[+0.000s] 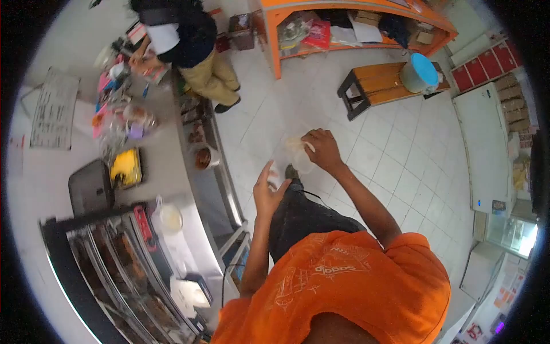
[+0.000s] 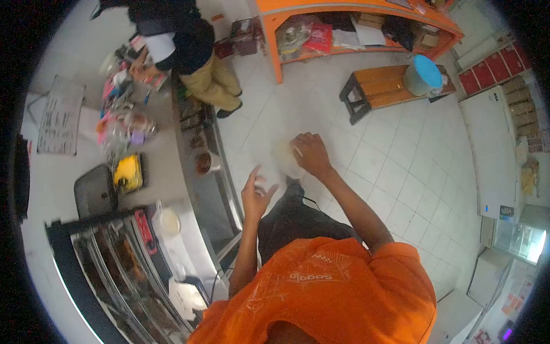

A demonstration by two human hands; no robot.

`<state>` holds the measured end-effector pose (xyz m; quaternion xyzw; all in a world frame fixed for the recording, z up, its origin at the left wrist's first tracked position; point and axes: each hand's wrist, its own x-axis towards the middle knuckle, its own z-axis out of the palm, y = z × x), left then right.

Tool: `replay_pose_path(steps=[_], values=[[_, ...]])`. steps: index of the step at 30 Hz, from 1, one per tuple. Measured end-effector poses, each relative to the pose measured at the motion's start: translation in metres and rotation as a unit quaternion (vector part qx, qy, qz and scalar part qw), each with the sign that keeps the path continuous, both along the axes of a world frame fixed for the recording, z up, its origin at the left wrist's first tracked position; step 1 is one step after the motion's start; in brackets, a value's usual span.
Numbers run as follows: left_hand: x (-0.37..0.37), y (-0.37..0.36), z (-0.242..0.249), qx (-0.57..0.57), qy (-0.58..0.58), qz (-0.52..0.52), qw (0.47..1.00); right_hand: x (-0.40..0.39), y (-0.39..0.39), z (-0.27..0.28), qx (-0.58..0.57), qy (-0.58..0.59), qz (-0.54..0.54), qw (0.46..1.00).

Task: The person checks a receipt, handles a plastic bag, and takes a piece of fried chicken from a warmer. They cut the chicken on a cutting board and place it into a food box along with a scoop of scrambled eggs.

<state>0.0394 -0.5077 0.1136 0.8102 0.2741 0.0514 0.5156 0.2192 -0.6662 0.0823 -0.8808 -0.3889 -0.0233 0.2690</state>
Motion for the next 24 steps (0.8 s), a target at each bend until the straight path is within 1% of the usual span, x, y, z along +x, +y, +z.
replay_pose_path(steps=[2, 3, 4, 5, 6, 7, 8, 9, 10, 11, 13, 14, 15, 16, 17, 18, 19, 21, 22, 23, 24], values=[[0.088, 0.001, 0.011, 0.062, -0.002, -0.075, 0.995, 0.04, 0.01, 0.004, 0.007, 0.001, -0.011, 1.0], [0.126, 0.002, 0.011, 0.058, -0.012, -0.078, 0.995, 0.057, 0.015, 0.012, 0.02, 0.004, -0.01, 1.0], [0.16, 0.002, 0.006, 0.117, -0.041, -0.105, 0.987, 0.076, 0.019, 0.019, 0.011, 0.035, -0.029, 0.999], [0.187, 0.002, 0.0, 0.179, -0.066, -0.133, 0.973, 0.094, 0.019, 0.021, 0.013, 0.037, -0.033, 0.999], [0.216, 0.002, -0.005, 0.201, -0.092, -0.122, 0.968, 0.116, 0.025, 0.021, 0.01, 0.008, -0.057, 0.998], [0.244, 0.004, -0.011, 0.208, -0.096, -0.125, 0.965, 0.141, 0.03, 0.021, 0.008, -0.022, -0.081, 0.996], [0.269, 0.005, -0.013, 0.208, -0.106, -0.124, 0.964, 0.165, 0.033, 0.021, -0.005, 0.003, -0.092, 0.996], [0.296, 0.008, -0.016, 0.208, -0.117, -0.123, 0.963, 0.192, 0.038, 0.017, 0.0, 0.0, -0.095, 0.995], [0.324, 0.013, -0.021, 0.208, -0.076, -0.12, 0.968, 0.219, 0.045, 0.013, 0.023, 0.031, -0.09, 0.995], [0.353, 0.017, -0.025, 0.208, -0.076, -0.12, 0.968, 0.245, 0.048, 0.008, 0.046, 0.064, -0.083, 0.993], [0.405, 0.028, -0.032, 0.215, -0.076, -0.077, 0.971, 0.297, 0.064, -0.003, 0.063, 0.079, -0.061, 0.993], [0.43, 0.036, -0.044, 0.218, -0.13, -0.045, 0.966, 0.326, 0.076, -0.004, 0.083, 0.09, -0.039, 0.992], [0.457, 0.045, -0.047, 0.222, -0.131, -0.036, 0.966, 0.355, 0.088, -0.005, 0.084, 0.088, -0.029, 0.992], [0.484, 0.053, -0.049, 0.206, -0.156, -0.003, 0.966, 0.383, 0.1, -0.006, 0.101, 0.145, -0.009, 0.984], [0.506, 0.063, -0.046, 0.192, -0.182, 0.027, 0.964, 0.406, 0.113, 0.001, 0.12, 0.201, 0.009, 0.972], [0.529, 0.072, -0.043, 0.141, -0.208, 0.066, 0.966, 0.429, 0.126, 0.007, 0.138, 0.162, 0.051, 0.976], [0.553, 0.086, -0.042, 0.146, -0.205, 0.071, 0.965, 0.455, 0.142, 0.013, 0.141, 0.165, 0.057, 0.975], [0.581, 0.111, -0.04, 0.13, -0.195, 0.126, 0.964, 0.492, 0.171, 0.027, 0.2, 0.176, 0.131, 0.955], [0.602, 0.13, -0.046, 0.157, -0.229, 0.145, 0.95, 0.519, 0.185, 0.034, 0.17, 0.263, 0.197, 0.929], [0.62, 0.142, -0.047, 0.103, -0.247, 0.201, 0.942, 0.542, 0.197, 0.047, 0.164, 0.264, 0.209, 0.927], [0.638, 0.163, -0.052, 0.119, -0.218, 0.226, 0.942, 0.561, 0.208, 0.058, 0.206, 0.25, 0.216, 0.921]])
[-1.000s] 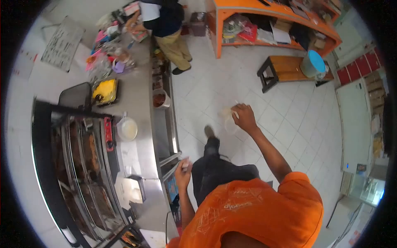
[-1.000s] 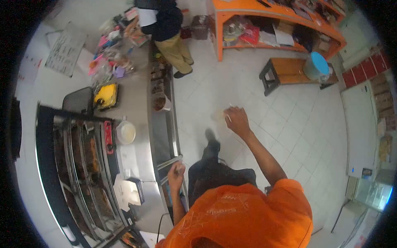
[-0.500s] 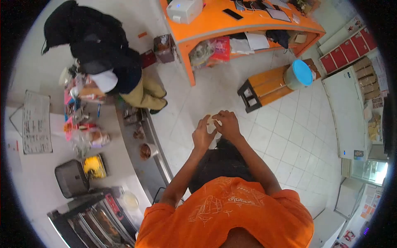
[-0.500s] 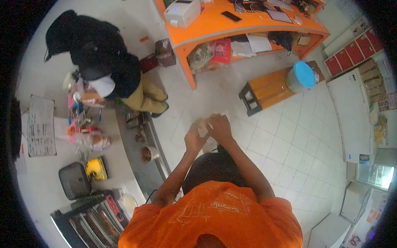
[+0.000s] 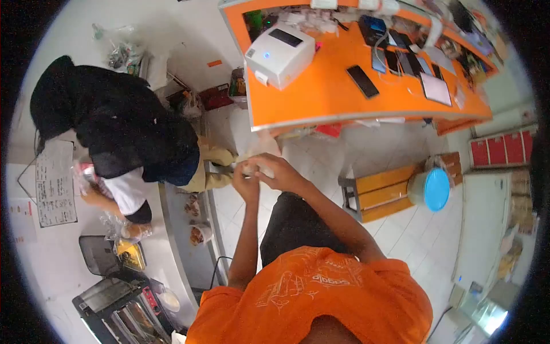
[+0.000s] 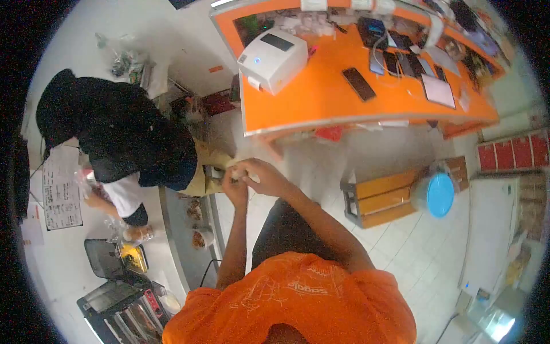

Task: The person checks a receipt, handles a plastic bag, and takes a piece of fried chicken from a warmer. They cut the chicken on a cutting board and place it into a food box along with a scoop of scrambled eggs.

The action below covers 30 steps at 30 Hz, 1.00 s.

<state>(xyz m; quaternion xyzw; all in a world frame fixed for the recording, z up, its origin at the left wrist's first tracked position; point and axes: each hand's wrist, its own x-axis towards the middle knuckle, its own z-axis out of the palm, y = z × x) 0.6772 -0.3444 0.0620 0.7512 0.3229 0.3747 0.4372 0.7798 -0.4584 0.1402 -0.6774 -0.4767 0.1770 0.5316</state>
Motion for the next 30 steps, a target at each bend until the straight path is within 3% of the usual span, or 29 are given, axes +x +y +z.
replay_pose_path(steps=[1, 2, 4, 7, 8, 10, 12, 14, 15, 16, 18, 20, 22, 23, 24, 25, 27, 28, 29, 30], values=[[0.014, 0.024, -0.005, 0.003, 0.029, 0.029, 0.999, 0.015, 0.009, 0.006, 0.045, -0.003, -0.006, 0.999], [0.033, 0.046, -0.011, 0.0, 0.032, 0.039, 0.999, 0.033, 0.011, 0.002, 0.007, -0.046, -0.014, 0.999], [0.077, 0.097, -0.024, -0.04, -0.075, 0.116, 0.99, 0.072, 0.005, -0.003, 0.006, -0.005, -0.027, 1.0], [0.151, 0.19, -0.074, -0.09, -0.008, 0.188, 0.978, 0.117, -0.045, -0.02, -0.07, 0.123, -0.075, 0.987], [0.182, 0.206, -0.075, -0.165, 0.007, 0.217, 0.962, 0.129, -0.061, -0.019, -0.085, 0.136, -0.127, 0.979], [0.24, 0.258, -0.135, 0.012, 0.133, 0.268, 0.954, 0.147, -0.102, -0.036, -0.188, 0.13, -0.217, 0.949], [0.309, 0.291, -0.141, -0.038, 0.154, 0.252, 0.955, 0.147, -0.156, -0.064, -0.24, 0.149, -0.285, 0.916], [0.368, 0.345, -0.209, -0.044, 0.135, 0.205, 0.968, 0.143, -0.186, -0.067, -0.294, 0.275, -0.372, 0.837], [0.395, 0.374, -0.261, 0.0, 0.185, 0.209, 0.96, 0.133, -0.209, -0.082, -0.245, 0.278, -0.391, 0.842], [0.419, 0.392, -0.291, 0.043, 0.238, 0.216, 0.946, 0.139, -0.213, -0.07, -0.306, 0.247, -0.372, 0.841], [0.442, 0.408, -0.305, 0.027, 0.253, 0.185, 0.949, 0.135, -0.22, -0.072, -0.289, 0.295, -0.382, 0.827], [0.44, 0.412, -0.304, 0.0, 0.28, 0.117, 0.953, 0.134, -0.221, -0.069, -0.238, 0.392, -0.421, 0.783], [0.421, 0.413, -0.286, -0.023, 0.3, 0.057, 0.952, 0.137, -0.226, -0.073, -0.273, 0.354, -0.367, 0.816], [0.401, 0.39, -0.236, -0.095, 0.306, 0.046, 0.946, 0.144, -0.215, -0.063, -0.271, 0.362, -0.346, 0.822], [0.369, 0.386, -0.241, -0.06, 0.278, 0.039, 0.958, 0.146, -0.227, -0.077, -0.29, 0.362, -0.325, 0.824], [0.337, 0.38, -0.247, -0.023, 0.25, 0.031, 0.967, 0.144, -0.249, -0.104, -0.277, 0.275, -0.273, 0.879], [0.262, 0.338, -0.203, -0.046, 0.208, 0.09, 0.973, 0.155, -0.24, -0.094, -0.229, 0.376, -0.273, 0.855], [0.22, 0.32, -0.216, -0.075, 0.172, 0.139, 0.973, 0.159, -0.246, -0.103, -0.227, 0.372, -0.257, 0.863], [0.178, 0.297, -0.229, -0.102, 0.132, 0.187, 0.968, 0.164, -0.256, -0.119, -0.255, 0.3, -0.227, 0.891], [0.141, 0.255, -0.199, -0.195, 0.08, 0.194, 0.958, 0.167, -0.266, -0.134, -0.28, 0.227, -0.194, 0.912]])
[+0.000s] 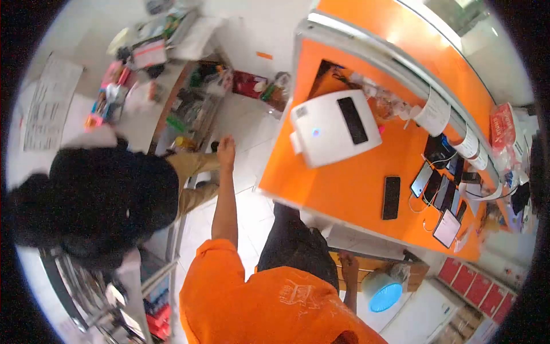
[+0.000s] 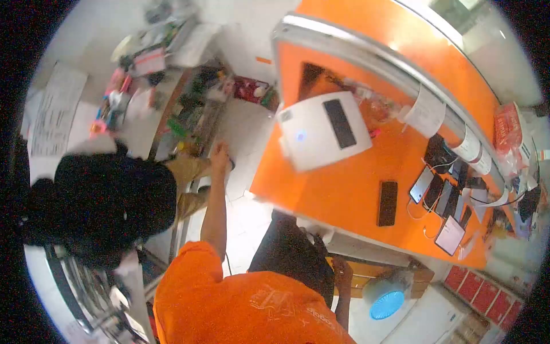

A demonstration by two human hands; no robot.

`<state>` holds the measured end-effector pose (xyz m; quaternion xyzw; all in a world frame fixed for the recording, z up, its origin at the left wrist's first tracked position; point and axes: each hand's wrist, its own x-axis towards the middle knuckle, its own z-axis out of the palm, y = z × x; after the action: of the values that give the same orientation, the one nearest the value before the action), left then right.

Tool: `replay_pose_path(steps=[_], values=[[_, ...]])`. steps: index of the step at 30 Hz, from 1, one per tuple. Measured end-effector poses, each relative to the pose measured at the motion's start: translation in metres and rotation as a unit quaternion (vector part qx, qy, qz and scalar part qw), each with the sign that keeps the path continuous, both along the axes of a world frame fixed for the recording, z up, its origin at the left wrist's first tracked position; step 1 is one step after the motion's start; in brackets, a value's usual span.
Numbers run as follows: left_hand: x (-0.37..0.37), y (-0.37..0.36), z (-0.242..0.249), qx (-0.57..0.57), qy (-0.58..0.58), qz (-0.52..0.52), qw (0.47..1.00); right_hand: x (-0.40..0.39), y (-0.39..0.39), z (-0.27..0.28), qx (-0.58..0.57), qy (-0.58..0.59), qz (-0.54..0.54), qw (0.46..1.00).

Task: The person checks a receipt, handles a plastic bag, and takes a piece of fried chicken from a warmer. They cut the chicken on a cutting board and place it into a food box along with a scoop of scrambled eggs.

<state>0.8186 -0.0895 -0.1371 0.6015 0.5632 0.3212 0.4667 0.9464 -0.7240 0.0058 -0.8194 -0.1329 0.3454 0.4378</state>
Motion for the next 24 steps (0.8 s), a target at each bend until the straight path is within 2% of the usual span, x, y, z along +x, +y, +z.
replay_pose_path(steps=[1, 2, 5, 6, 7, 8, 9, 10, 11, 12, 13, 14, 15, 17, 18, 19, 20, 21, 22, 24], values=[[-0.036, -0.051, 0.031, -0.079, -0.07, 0.027, 0.994, 0.006, -0.007, -0.018, 0.009, -0.074, 0.069, 0.995], [-0.078, -0.097, 0.046, -0.077, -0.025, 0.017, 0.997, 0.014, -0.008, -0.029, 0.019, -0.147, 0.139, 0.979], [-0.198, -0.251, 0.052, -0.099, 0.116, 0.022, 0.988, 0.024, 0.019, -0.018, 0.016, -0.1, 0.226, 0.969], [-0.257, -0.307, 0.012, -0.086, 0.159, -0.01, 0.984, 0.021, 0.024, -0.012, 0.016, -0.092, 0.257, 0.962], [-0.302, -0.374, -0.008, -0.014, 0.153, -0.022, 0.988, 0.015, 0.027, -0.009, 0.021, -0.091, 0.274, 0.957], [-0.354, -0.44, -0.042, -0.127, 0.186, -0.014, 0.974, 0.008, 0.032, -0.006, 0.02, -0.109, 0.319, 0.941], [-0.393, -0.513, -0.06, -0.08, 0.254, -0.037, 0.963, -0.004, 0.037, -0.002, 0.02, -0.129, 0.369, 0.92], [-0.436, -0.58, -0.103, -0.15, 0.408, -0.106, 0.894, -0.019, 0.043, 0.003, 0.062, -0.174, 0.399, 0.898], [-0.457, -0.64, -0.097, -0.275, 0.308, -0.079, 0.908, -0.036, 0.052, 0.004, 0.08, -0.181, 0.436, 0.878], [-0.475, -0.694, -0.092, -0.347, 0.086, -0.061, 0.932, -0.056, 0.054, 0.0, 0.083, -0.139, 0.434, 0.886], [-0.478, -0.743, -0.085, -0.46, -0.009, 0.053, 0.886, -0.078, 0.053, -0.007, 0.08, -0.091, 0.442, 0.889], [-0.474, -0.793, -0.071, -0.551, -0.118, 0.161, 0.81, -0.098, 0.052, -0.015, 0.05, -0.11, 0.492, 0.862], [-0.472, -0.826, -0.056, -0.563, -0.144, 0.211, 0.786, -0.118, 0.05, -0.028, 0.023, -0.13, 0.539, 0.832], [-0.473, -0.879, -0.037, -0.547, -0.166, 0.282, 0.771, -0.153, 0.033, -0.092, 0.023, -0.104, 0.568, 0.816], [-0.477, -0.9, -0.03, -0.538, -0.183, 0.318, 0.759, -0.161, 0.024, -0.128, -0.025, -0.174, 0.62, 0.764], [-0.485, -0.917, -0.022, -0.533, -0.202, 0.351, 0.743, -0.127, 0.014, -0.221, -0.03, -0.185, 0.692, 0.697], [-0.494, -0.937, -0.019, -0.529, -0.22, 0.381, 0.725, -0.144, 0.008, -0.24, -0.025, -0.19, 0.755, 0.627], [-0.505, -0.954, -0.018, -0.527, -0.24, 0.408, 0.706, -0.146, 0.013, -0.247, -0.124, -0.19, 0.753, 0.618], [-0.522, -0.969, -0.011, -0.522, -0.26, 0.433, 0.687, -0.189, 0.024, -0.212, -0.183, -0.186, 0.744, 0.615], [-0.554, -1.001, -0.005, -0.518, -0.299, 0.478, 0.644, -0.267, 0.05, -0.178, -0.231, -0.176, 0.747, 0.598]])
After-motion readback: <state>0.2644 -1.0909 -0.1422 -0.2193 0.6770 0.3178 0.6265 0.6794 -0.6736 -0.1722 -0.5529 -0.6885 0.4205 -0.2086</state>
